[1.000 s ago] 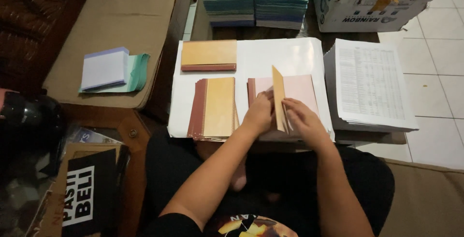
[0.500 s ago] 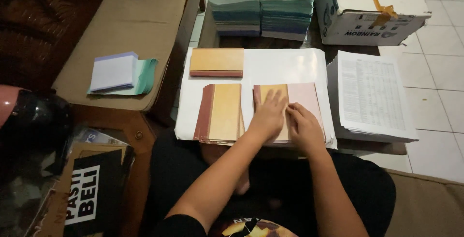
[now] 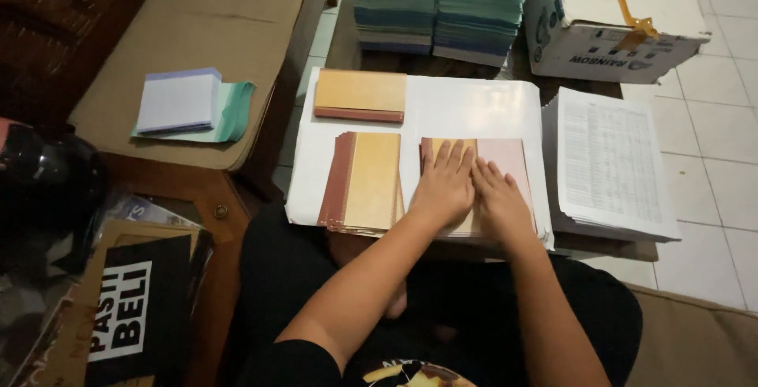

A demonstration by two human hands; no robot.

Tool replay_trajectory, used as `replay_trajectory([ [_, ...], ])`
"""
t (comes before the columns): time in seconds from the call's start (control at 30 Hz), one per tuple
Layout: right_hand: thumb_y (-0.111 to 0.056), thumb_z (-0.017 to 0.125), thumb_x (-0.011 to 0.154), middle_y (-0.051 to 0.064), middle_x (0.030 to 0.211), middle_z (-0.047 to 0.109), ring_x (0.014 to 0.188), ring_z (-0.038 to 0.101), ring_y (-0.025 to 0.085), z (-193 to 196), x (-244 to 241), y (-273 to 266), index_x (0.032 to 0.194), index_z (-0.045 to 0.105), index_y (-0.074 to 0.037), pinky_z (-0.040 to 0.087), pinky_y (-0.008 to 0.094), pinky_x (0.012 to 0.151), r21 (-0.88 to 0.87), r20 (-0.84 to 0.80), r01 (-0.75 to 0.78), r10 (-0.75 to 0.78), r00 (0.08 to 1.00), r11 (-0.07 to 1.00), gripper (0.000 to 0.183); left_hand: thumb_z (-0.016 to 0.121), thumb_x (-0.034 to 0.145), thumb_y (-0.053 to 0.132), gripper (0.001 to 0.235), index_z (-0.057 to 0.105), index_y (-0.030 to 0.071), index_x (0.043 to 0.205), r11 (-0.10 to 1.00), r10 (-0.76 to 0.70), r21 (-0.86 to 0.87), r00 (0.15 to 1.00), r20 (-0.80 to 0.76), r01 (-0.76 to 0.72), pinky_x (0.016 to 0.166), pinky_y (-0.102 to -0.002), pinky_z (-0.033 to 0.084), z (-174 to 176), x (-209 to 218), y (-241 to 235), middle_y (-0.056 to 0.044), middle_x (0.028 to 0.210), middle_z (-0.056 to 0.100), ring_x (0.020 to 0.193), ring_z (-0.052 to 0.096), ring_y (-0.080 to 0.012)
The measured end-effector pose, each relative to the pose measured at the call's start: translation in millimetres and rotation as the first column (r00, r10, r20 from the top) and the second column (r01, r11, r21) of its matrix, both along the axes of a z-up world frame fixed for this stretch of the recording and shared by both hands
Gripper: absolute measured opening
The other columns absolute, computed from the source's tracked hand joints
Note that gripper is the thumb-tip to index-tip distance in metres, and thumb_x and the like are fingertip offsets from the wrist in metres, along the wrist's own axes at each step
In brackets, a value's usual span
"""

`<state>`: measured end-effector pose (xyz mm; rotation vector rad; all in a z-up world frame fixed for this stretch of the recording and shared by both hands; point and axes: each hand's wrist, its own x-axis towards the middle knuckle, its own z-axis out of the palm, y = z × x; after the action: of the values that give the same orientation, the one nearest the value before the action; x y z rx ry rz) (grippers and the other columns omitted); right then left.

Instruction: Organizing and inspecting small stacks of colored paper by flipping through sheets and aligning them.

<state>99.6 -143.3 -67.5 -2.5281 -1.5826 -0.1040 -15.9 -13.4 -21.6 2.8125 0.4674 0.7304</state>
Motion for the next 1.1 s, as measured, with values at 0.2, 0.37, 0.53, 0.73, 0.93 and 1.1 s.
replay_trajectory([
  [0.2, -0.013, 0.049, 0.093, 0.007, 0.166, 0.04, 0.153, 0.036, 0.029, 40.7, 13.9, 37.2, 0.162, 0.04, -0.014, 0.031, 0.053, 0.119, -0.036, -0.052, -0.001, -0.001, 0.999, 0.999, 0.069, 0.038, 0.094, 0.026, 0.06, 0.052, 0.002, 0.147, 0.998, 0.014, -0.062, 0.999, -0.046, -0.017, 0.124, -0.059, 0.016, -2.0, 1.5, -0.9, -0.019, 0.152, 0.052, 0.146, 0.042, -0.0357],
  [0.37, -0.019, 0.049, 0.095, 0.009, 0.167, 0.038, 0.153, 0.035, 0.029, 33.2, -1.6, 16.5, 0.162, 0.036, -0.013, 0.032, 0.051, 0.119, -0.075, -0.012, 0.018, -0.019, 1.0, 0.997, 0.069, 0.036, 0.095, 0.03, 0.06, 0.048, 0.01, 0.151, 0.995, 0.051, -0.074, 0.984, -0.173, -0.064, 0.122, -0.062, 0.015, 9.9, 17.4, 5.4, -0.019, 0.151, 0.048, 0.144, 0.036, -0.039],
  [0.53, -0.024, 0.042, 0.098, 0.008, 0.168, 0.033, 0.154, 0.031, 0.028, 32.4, -39.5, -25.5, 0.163, 0.032, -0.015, 0.03, 0.049, 0.12, -0.153, 0.014, 0.059, -0.057, 0.998, 0.986, 0.067, 0.029, 0.099, 0.034, 0.06, 0.042, 0.023, 0.157, 0.984, -0.001, -0.166, 0.944, -0.329, -0.057, 0.123, -0.064, 0.009, 47.4, 5.0, 9.6, -0.023, 0.159, 0.038, 0.154, 0.024, -0.0429],
  [0.73, -0.022, 0.041, 0.096, 0.003, 0.173, 0.023, 0.157, 0.022, 0.025, 29.3, -49.6, -35.7, 0.165, 0.025, -0.02, 0.023, 0.048, 0.123, -0.18, -0.056, 0.08, -0.091, 0.994, 0.98, 0.07, 0.033, 0.099, 0.035, 0.059, 0.043, 0.026, 0.156, 0.98, -0.012, -0.192, 0.937, -0.349, -0.059, 0.123, -0.066, 0.007, 43.8, 6.7, 11.0, -0.024, 0.162, 0.034, 0.155, 0.022, -0.0437],
  [0.93, -0.029, 0.039, 0.102, 0.005, 0.17, 0.03, 0.156, 0.027, 0.026, 34.3, -26.2, 1.2, 0.163, 0.033, -0.017, 0.025, 0.048, 0.122, -0.144, -0.056, 0.123, -0.132, 0.99, 0.982, 0.062, 0.033, 0.102, 0.036, 0.056, 0.045, 0.026, 0.156, 0.976, 0.001, -0.203, 0.938, -0.346, -0.076, 0.123, -0.065, 0.007, 44.1, 8.2, 10.9, -0.024, 0.162, 0.035, 0.155, 0.023, -0.0427],
  [1.1, -0.032, 0.033, 0.107, 0.005, 0.171, 0.027, 0.157, 0.024, 0.026, 19.6, -18.2, 3.3, 0.165, 0.028, -0.018, 0.021, 0.047, 0.124, -0.151, -0.055, 0.159, -0.169, 0.984, 0.976, 0.06, 0.033, 0.101, 0.037, 0.056, 0.046, 0.027, 0.155, 0.976, 0.01, -0.202, 0.945, -0.326, -0.08, 0.123, -0.065, 0.009, 35.0, 13.6, 13.3, -0.023, 0.162, 0.036, 0.155, 0.024, -0.042],
])
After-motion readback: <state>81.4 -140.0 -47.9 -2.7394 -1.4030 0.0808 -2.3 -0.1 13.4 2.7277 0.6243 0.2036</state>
